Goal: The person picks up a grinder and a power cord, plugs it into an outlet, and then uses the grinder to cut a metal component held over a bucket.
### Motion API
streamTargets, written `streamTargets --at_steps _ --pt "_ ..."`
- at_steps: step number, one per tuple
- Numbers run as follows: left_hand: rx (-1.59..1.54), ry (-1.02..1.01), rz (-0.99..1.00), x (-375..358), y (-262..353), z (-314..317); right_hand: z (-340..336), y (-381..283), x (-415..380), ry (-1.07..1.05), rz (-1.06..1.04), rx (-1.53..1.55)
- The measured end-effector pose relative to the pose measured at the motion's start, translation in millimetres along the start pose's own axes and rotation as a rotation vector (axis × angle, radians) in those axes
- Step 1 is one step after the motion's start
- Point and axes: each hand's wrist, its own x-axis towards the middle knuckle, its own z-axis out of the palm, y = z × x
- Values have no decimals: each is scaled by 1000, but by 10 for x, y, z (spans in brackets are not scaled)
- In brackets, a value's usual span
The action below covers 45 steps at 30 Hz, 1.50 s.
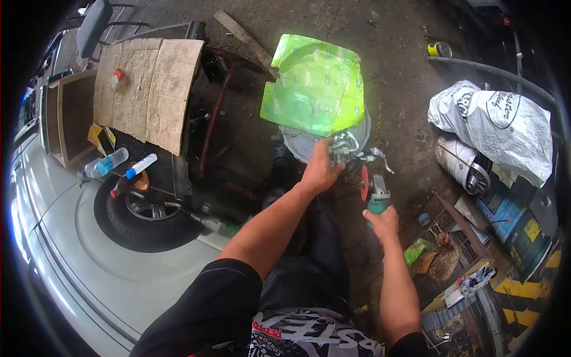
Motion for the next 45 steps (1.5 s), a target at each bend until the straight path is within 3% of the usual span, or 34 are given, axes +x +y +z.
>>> streamTargets --at_steps 2,5,45 --pt "-14 2 -13 -10 22 -11 -55 -88 4 -70 65 -6" --pt "-44 -8 -45 -5 8 11 16 -47 26 43 -14 11" --pt "12 7 -23 -21 -48 30 -44 -330 61 -72 68 46"
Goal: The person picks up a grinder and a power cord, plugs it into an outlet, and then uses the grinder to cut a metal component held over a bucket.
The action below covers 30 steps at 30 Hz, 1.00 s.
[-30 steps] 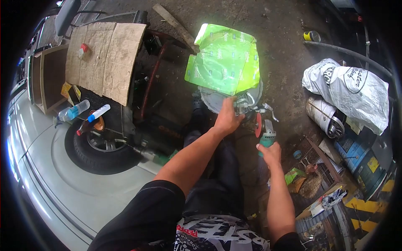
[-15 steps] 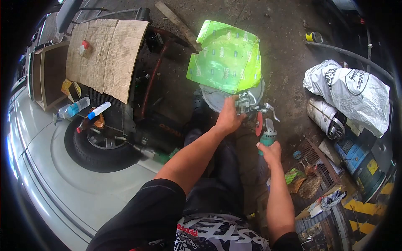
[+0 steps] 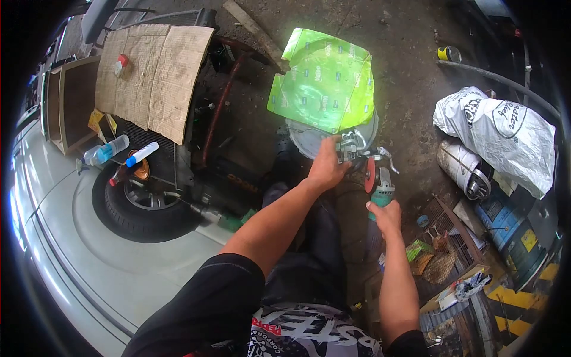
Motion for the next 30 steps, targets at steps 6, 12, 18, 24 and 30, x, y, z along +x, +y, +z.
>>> streamTargets --at_steps 6,12,18,24,30 --pt "-6 13 13 1 -21 13 23 31 23 6 -19 44" --pt "-8 29 24 -2 -22 19 -21 -80 -11 6 -15 39" --pt "-23 20 23 6 -28 19 44 84 119 38 -66 68" --pt "-24 20 33 7 -15 13 5 11 106 -2 -45 62" --pt "-30 24 33 4 -21 14 5 -19 111 18 -76 69"
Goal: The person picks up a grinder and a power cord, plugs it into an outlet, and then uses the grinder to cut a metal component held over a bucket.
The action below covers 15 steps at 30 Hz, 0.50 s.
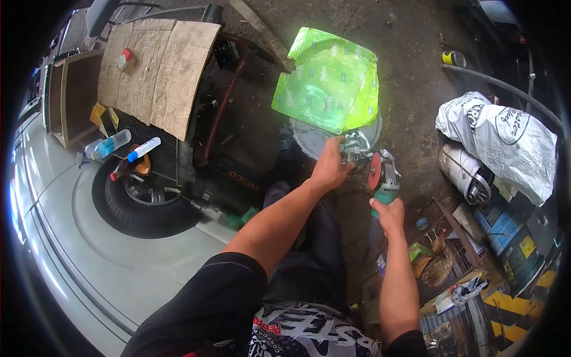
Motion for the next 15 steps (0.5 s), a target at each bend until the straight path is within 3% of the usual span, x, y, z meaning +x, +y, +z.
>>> streamTargets --at_steps 15 --pt "-5 7 34 -1 -31 -1 2 -23 4 9 -33 6"
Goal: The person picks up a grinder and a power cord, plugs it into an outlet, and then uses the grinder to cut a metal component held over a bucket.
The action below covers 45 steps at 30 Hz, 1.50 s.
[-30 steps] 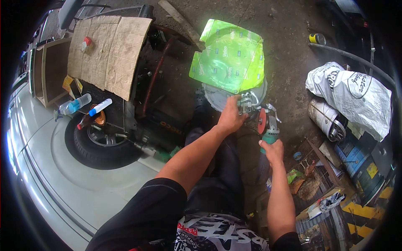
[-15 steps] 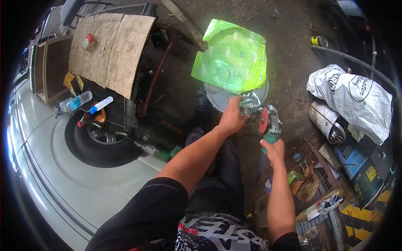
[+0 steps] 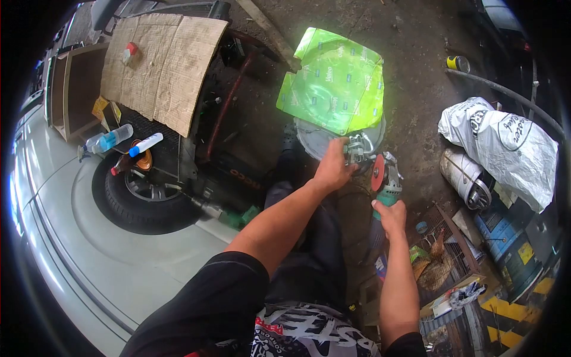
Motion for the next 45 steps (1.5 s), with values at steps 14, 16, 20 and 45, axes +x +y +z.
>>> streamTargets --at_steps 14,16,20,45 --pt "-10 -5 -17 -4 -18 6 0 35 30 -17 25 6" --pt "-6 -2 -14 -3 -32 13 13 39 30 -22 9 32" --pt "-10 8 -16 -6 -37 18 13 18 29 -15 6 12" --pt "-12 21 2 -10 -9 -10 27 44 16 -20 21 -18"
